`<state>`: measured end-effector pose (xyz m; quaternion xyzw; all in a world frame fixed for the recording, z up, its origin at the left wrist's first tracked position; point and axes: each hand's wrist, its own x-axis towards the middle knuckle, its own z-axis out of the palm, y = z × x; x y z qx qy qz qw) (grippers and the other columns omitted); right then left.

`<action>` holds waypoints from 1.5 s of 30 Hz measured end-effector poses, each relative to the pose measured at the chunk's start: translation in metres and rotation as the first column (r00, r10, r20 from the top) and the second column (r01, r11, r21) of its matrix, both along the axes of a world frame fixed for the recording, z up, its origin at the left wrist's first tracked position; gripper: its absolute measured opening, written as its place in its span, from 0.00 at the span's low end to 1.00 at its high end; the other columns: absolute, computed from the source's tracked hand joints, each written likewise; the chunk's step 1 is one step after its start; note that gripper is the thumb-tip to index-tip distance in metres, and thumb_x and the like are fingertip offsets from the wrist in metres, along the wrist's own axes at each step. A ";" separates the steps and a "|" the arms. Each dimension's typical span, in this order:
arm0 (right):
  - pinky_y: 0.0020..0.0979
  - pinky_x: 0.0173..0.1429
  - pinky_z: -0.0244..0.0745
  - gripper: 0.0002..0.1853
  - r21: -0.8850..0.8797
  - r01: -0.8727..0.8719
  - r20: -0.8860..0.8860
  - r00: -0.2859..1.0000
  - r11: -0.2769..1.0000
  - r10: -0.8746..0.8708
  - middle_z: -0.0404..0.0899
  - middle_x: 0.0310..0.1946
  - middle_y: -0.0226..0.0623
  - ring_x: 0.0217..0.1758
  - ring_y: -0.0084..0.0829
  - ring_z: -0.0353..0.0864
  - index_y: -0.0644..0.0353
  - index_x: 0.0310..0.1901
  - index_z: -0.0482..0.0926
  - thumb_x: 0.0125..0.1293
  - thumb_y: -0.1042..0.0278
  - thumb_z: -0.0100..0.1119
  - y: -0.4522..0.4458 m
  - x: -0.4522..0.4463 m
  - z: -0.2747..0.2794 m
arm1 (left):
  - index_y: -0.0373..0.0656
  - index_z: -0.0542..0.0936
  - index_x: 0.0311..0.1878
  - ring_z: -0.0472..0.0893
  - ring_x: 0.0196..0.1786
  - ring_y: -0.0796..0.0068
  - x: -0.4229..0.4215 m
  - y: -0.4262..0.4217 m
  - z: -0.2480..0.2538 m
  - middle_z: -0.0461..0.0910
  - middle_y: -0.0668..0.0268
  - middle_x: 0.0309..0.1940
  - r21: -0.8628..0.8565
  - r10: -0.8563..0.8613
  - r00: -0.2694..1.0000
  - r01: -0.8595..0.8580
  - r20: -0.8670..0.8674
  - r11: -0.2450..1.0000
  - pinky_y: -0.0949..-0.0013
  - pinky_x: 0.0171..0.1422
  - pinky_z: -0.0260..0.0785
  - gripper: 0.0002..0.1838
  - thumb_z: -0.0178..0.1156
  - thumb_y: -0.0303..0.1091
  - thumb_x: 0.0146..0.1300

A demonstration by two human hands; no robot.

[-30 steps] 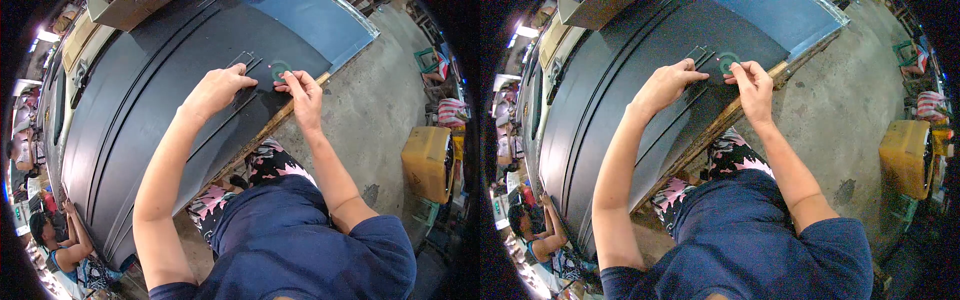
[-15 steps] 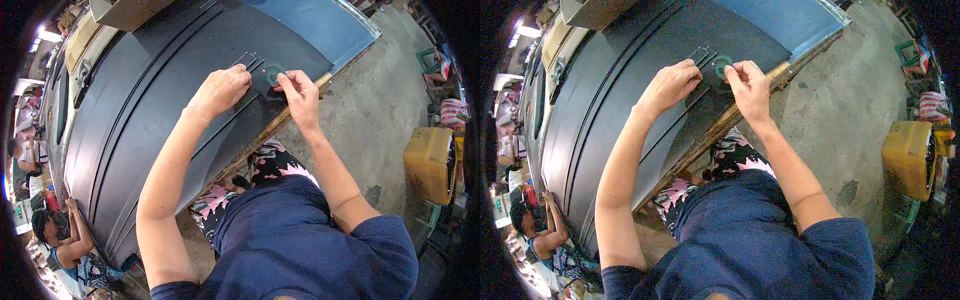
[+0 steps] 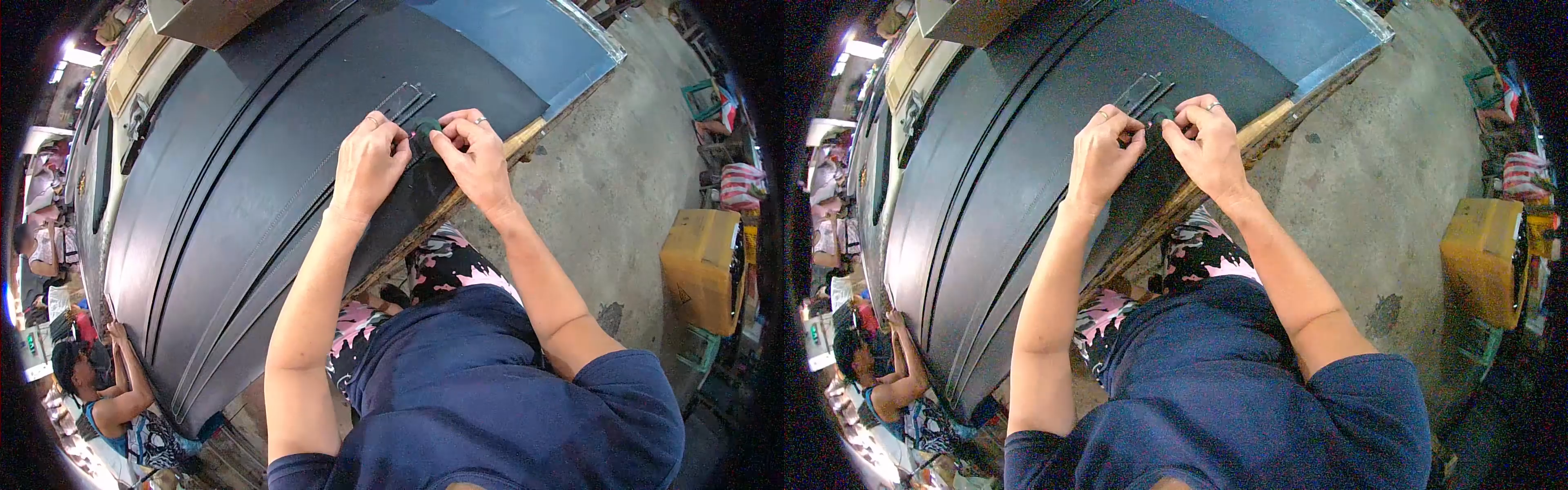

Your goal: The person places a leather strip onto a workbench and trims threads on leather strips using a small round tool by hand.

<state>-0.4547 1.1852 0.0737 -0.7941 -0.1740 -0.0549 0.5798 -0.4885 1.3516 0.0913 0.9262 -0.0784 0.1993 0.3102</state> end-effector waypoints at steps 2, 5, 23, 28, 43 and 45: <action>0.23 0.33 0.68 0.10 -0.016 -0.001 0.002 1.000 1.000 0.001 0.77 0.40 0.36 0.27 0.18 0.70 0.69 0.28 0.77 0.61 0.71 0.64 -0.001 0.000 0.001 | 0.36 0.80 0.29 0.80 0.36 0.56 -0.002 0.001 0.000 0.77 0.58 0.31 -0.022 0.012 1.000 -0.012 -0.006 1.000 0.59 0.43 0.73 0.04 0.64 0.25 0.51; 0.23 0.34 0.68 0.10 -0.005 -0.006 -0.049 0.999 1.000 0.006 0.78 0.40 0.36 0.27 0.19 0.70 0.69 0.28 0.77 0.61 0.70 0.64 -0.001 0.001 0.003 | 0.36 0.80 0.29 0.80 0.36 0.56 -0.002 0.002 0.000 0.76 0.58 0.32 -0.009 0.006 1.000 -0.007 -0.001 1.000 0.59 0.42 0.73 0.04 0.64 0.24 0.51; 0.28 0.35 0.72 0.11 -0.035 -0.020 -0.055 0.998 0.999 0.018 0.77 0.38 0.42 0.30 0.27 0.75 0.69 0.26 0.78 0.58 0.69 0.65 -0.001 0.002 0.008 | 0.32 0.83 0.33 0.81 0.38 0.57 -0.011 0.005 0.003 0.77 0.56 0.35 -0.059 -0.002 1.000 0.001 -0.010 0.998 0.61 0.44 0.74 0.07 0.65 0.26 0.52; 0.26 0.34 0.71 0.11 0.018 -0.010 -0.067 0.998 1.000 0.011 0.77 0.39 0.41 0.28 0.23 0.74 0.68 0.26 0.79 0.59 0.68 0.65 -0.002 0.003 0.004 | 0.33 0.84 0.35 0.80 0.39 0.58 -0.016 0.002 0.000 0.77 0.58 0.35 -0.094 0.031 0.999 -0.031 0.006 0.995 0.62 0.44 0.73 0.08 0.65 0.26 0.52; 0.25 0.32 0.70 0.11 -0.021 -0.018 -0.049 0.999 1.000 0.016 0.76 0.41 0.40 0.26 0.21 0.72 0.68 0.26 0.79 0.59 0.68 0.66 0.001 0.001 0.007 | 0.35 0.83 0.34 0.77 0.37 0.62 -0.021 -0.004 -0.018 0.75 0.60 0.32 -0.155 0.115 0.982 -0.092 0.151 0.984 0.63 0.42 0.71 0.07 0.67 0.23 0.51; 0.24 0.32 0.70 0.11 -0.024 -0.021 -0.040 0.999 0.999 0.020 0.76 0.41 0.40 0.25 0.21 0.72 0.68 0.26 0.79 0.59 0.68 0.66 0.000 0.001 0.006 | 0.36 0.84 0.35 0.78 0.37 0.63 -0.022 -0.004 -0.018 0.75 0.60 0.32 -0.154 0.118 0.982 -0.095 0.148 0.983 0.65 0.42 0.72 0.07 0.67 0.24 0.51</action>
